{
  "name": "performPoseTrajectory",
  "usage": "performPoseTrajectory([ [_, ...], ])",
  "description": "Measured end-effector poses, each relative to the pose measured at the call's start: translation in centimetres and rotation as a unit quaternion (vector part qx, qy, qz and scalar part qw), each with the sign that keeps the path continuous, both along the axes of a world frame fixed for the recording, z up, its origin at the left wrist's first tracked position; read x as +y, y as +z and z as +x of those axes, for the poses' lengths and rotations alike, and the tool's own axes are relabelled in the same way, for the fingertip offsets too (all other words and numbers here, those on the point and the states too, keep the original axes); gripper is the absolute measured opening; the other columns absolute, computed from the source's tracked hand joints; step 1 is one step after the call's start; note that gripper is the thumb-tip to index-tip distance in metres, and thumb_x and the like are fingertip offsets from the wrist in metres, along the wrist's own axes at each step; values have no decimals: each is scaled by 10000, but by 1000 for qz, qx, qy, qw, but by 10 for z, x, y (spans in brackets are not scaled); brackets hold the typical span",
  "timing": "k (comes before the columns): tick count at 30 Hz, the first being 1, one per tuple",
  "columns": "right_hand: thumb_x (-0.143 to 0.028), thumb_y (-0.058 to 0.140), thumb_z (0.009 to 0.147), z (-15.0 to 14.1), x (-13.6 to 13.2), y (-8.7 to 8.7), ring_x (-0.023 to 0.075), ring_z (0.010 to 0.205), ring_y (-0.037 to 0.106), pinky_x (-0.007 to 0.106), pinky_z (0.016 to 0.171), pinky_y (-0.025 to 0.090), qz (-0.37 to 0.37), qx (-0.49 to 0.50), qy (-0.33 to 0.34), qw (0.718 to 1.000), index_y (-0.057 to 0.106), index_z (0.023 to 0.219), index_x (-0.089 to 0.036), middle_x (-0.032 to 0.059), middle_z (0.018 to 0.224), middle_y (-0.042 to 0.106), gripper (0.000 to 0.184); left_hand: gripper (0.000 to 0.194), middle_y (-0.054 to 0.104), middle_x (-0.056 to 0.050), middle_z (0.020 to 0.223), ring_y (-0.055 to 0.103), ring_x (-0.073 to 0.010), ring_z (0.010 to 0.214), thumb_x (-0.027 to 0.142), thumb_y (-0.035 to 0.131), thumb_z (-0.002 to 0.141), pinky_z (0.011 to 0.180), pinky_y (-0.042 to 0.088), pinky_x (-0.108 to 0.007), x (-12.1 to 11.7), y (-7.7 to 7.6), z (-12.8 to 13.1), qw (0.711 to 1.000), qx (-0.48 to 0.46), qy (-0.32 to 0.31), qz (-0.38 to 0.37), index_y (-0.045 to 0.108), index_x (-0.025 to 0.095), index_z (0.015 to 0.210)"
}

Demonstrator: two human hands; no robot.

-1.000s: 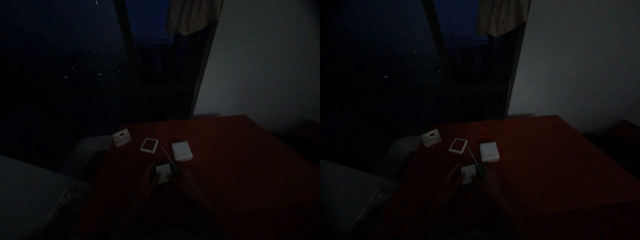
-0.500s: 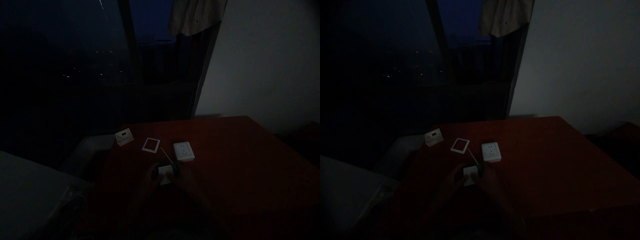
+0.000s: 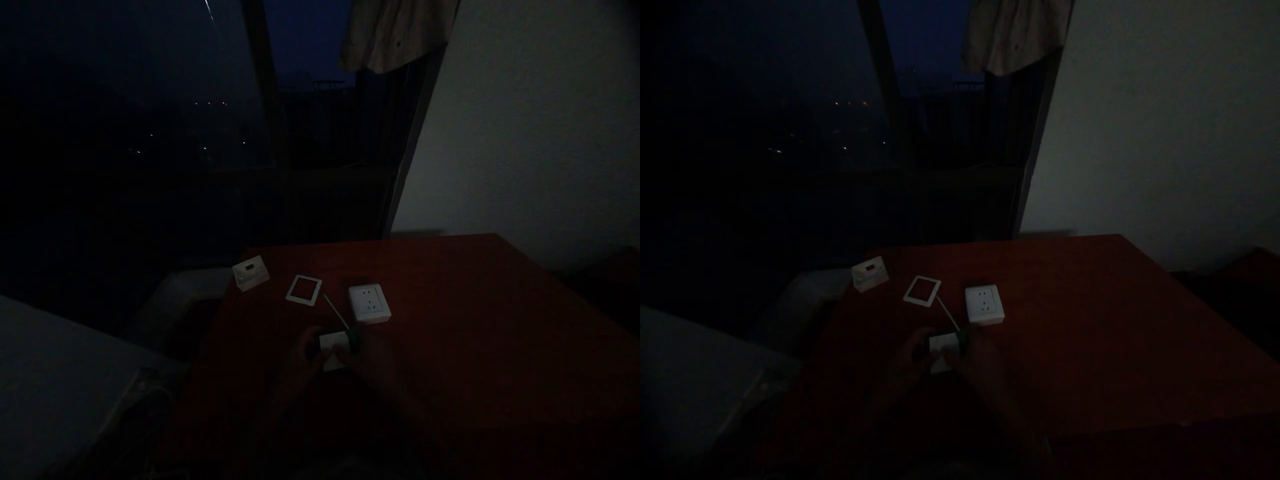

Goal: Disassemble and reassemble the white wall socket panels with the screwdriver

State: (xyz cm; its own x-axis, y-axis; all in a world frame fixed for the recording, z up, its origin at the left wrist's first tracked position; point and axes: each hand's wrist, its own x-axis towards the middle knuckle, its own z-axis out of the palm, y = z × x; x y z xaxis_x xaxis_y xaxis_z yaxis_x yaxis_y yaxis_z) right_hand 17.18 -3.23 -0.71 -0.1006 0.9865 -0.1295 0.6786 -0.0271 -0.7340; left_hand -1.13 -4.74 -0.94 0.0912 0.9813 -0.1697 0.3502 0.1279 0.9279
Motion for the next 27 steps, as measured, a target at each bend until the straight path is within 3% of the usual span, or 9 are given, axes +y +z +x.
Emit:
performPoseTrajectory([
  [9, -443, 630, 765, -1, 3, -3, 193, 719, 647, 246, 557, 411, 1, -12, -12, 1000, 605, 853, -199, 74, 846, 702, 260, 407, 655, -56, 1059, 618, -229, 984, 415, 558, 828, 832, 502, -318, 1, -13, 0, 998, 43, 16, 31, 571, 198, 1171],
  [20, -487, 598, 785, -5, 2, 0, 221, 762, 666, 276, 605, 427, -7, -26, -29, 999, 607, 895, -199, 97, 877, 712, 308, 367, 674, -43, 1009, 631, -221, 934, 462, 505, 849, 795, 497, -312, 1, -12, 5, 996, 62, 52, 46, 586, 203, 1096],
  [27, -447, 638, 763, 1, 2, -6, 211, 764, 655, 266, 608, 439, -3, 9, -15, 1000, 602, 912, -204, 74, 884, 706, 287, 387, 659, -58, 1112, 614, -238, 1029, 445, 483, 861, 882, 483, -363, 1, -11, 8, 994, 87, 58, 28, 585, 215, 1155],
])
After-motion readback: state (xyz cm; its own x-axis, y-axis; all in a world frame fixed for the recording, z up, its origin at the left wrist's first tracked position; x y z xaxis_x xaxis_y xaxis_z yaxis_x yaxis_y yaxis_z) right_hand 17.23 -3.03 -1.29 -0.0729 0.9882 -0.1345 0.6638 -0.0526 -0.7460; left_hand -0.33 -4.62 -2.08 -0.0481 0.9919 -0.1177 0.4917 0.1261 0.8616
